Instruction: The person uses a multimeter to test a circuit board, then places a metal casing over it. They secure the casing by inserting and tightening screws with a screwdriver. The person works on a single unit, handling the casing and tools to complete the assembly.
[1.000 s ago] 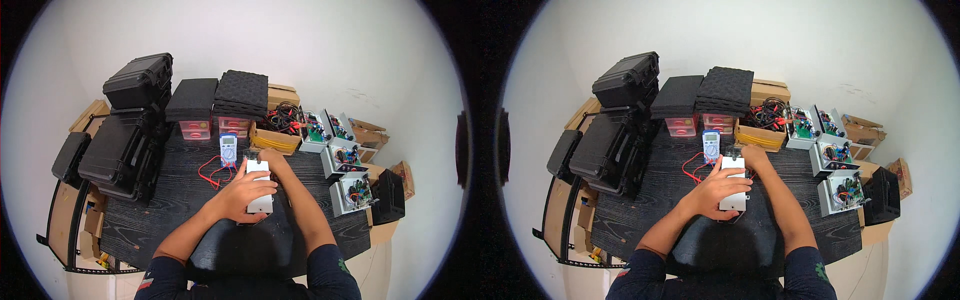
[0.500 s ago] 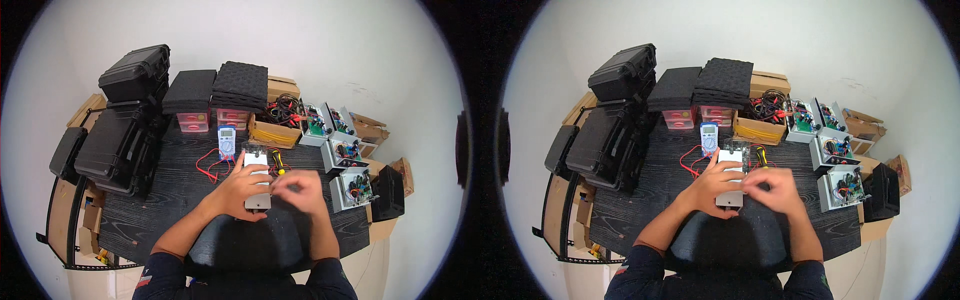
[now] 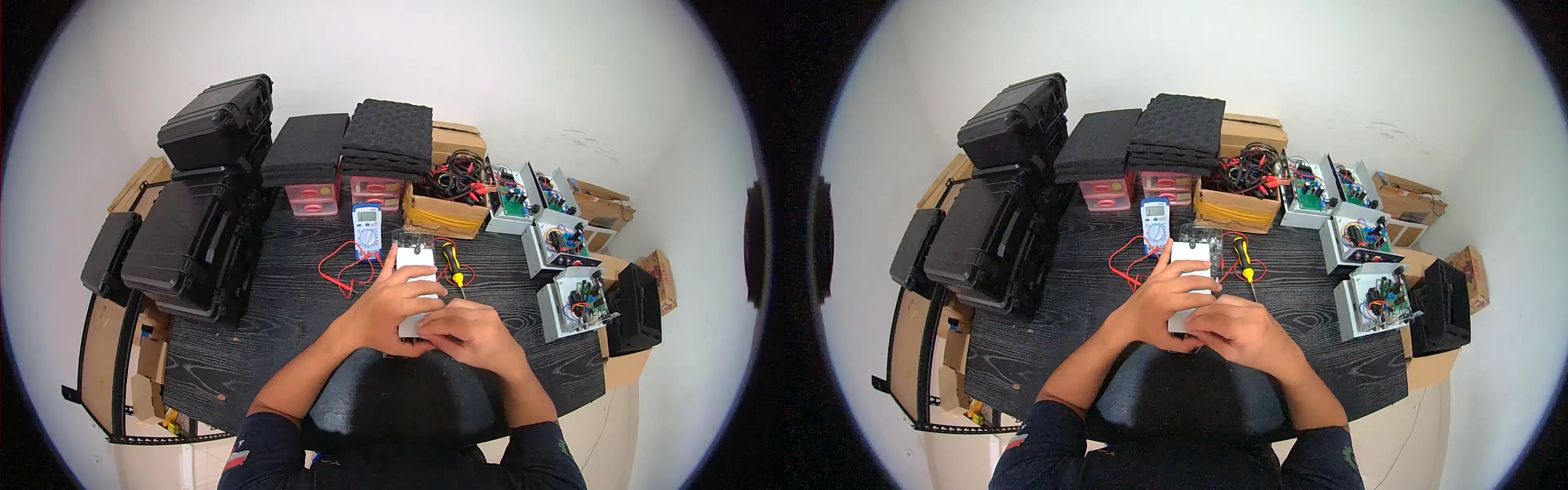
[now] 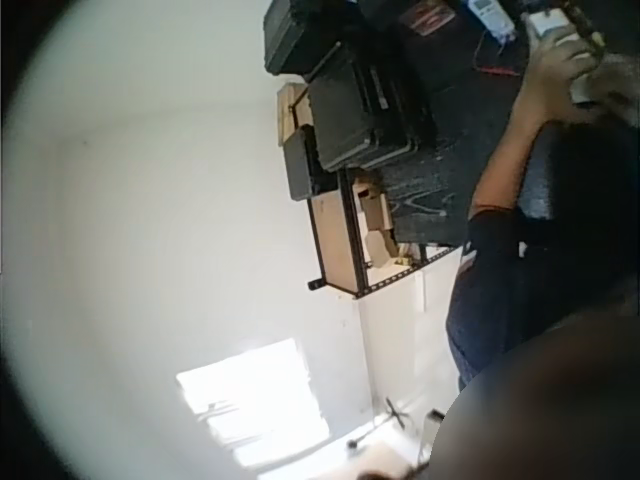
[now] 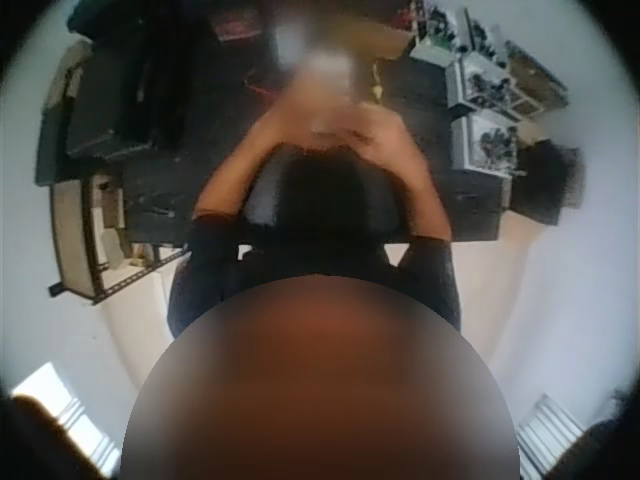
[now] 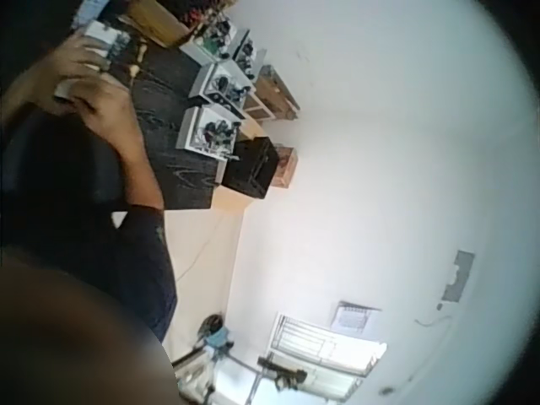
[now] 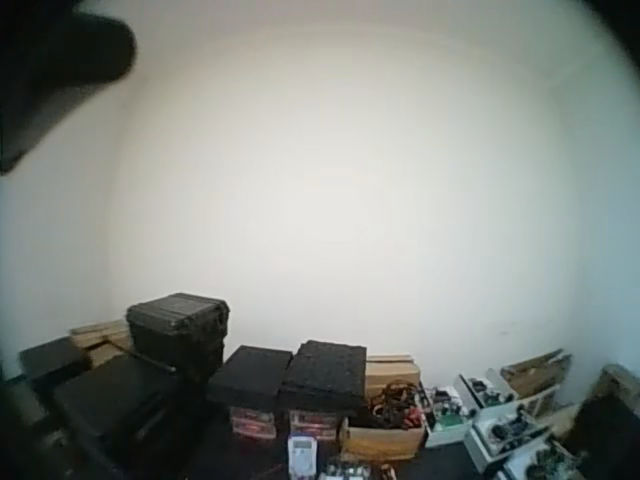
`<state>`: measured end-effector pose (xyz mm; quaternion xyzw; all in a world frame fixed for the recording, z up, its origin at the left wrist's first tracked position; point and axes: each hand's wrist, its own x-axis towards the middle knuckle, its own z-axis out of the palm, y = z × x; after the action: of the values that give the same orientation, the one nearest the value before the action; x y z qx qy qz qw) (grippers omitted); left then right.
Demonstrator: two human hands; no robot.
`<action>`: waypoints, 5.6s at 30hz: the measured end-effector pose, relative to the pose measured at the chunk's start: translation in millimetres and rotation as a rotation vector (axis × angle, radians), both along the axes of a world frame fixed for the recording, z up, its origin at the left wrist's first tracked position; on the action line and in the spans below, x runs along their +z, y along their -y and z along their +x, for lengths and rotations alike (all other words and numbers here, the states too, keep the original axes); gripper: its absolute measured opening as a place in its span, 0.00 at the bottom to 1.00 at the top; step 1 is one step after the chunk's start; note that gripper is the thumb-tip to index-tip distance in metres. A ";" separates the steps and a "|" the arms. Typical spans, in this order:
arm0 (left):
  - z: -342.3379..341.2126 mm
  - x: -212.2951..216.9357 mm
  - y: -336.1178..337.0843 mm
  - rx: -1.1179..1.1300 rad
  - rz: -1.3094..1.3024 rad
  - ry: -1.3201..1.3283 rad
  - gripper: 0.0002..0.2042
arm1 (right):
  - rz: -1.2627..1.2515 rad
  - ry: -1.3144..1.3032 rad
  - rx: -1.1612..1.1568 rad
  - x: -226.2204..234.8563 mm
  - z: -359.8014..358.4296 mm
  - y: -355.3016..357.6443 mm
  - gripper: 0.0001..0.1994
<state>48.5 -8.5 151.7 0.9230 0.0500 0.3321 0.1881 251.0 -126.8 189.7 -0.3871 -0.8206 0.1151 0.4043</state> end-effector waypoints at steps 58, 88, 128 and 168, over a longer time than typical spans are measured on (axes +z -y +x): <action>5.2 -3.1 7.3 -0.037 0.008 -0.046 0.16 | -0.045 -0.959 -0.086 1.3 58.9 -30.6 0.24; 7.2 -1.4 7.4 -0.053 -0.008 -0.014 0.12 | 0.112 -0.784 0.069 12.9 11.8 16.3 0.28; 8.8 3.8 12.0 -0.016 0.002 0.013 0.15 | -0.237 -0.924 0.232 30.7 16.7 3.3 0.25; 6.8 2.3 10.1 -0.014 0.053 -0.029 0.21 | -0.228 -0.926 0.187 31.8 6.0 16.9 0.21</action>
<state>55.2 -18.6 154.1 0.9327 0.0372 0.3186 0.1650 257.0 -143.7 221.5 -0.2615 -0.5679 0.4005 0.6699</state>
